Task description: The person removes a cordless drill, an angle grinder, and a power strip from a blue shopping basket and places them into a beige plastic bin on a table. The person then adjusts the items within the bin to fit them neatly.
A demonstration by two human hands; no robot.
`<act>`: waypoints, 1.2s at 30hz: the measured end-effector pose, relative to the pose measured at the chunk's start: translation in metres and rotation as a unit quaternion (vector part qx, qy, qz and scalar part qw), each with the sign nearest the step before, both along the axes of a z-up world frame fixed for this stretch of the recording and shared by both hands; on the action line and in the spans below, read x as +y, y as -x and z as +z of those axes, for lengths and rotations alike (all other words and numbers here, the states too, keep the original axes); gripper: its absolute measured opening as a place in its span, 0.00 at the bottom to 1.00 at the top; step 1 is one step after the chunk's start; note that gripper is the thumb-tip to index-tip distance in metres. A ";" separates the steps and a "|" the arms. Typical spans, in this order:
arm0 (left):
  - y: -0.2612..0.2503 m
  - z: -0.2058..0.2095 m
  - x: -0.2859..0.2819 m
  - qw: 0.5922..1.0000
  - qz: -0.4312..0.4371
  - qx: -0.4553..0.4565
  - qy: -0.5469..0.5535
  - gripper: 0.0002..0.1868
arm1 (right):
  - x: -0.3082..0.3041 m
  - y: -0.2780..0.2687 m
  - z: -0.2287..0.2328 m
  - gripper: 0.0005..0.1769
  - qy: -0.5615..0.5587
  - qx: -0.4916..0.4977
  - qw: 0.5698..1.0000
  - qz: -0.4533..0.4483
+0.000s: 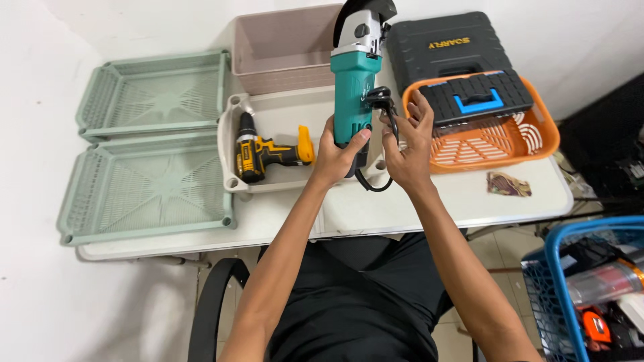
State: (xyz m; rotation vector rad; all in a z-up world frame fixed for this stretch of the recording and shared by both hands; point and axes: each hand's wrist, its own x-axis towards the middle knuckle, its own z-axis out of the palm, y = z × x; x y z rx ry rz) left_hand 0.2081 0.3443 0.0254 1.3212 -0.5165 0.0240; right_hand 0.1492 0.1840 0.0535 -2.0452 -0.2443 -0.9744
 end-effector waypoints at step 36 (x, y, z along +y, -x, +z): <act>-0.014 -0.057 0.070 0.993 0.101 0.046 0.043 0.30 | 0.073 -0.107 -0.057 0.31 -0.203 0.303 0.912 0.188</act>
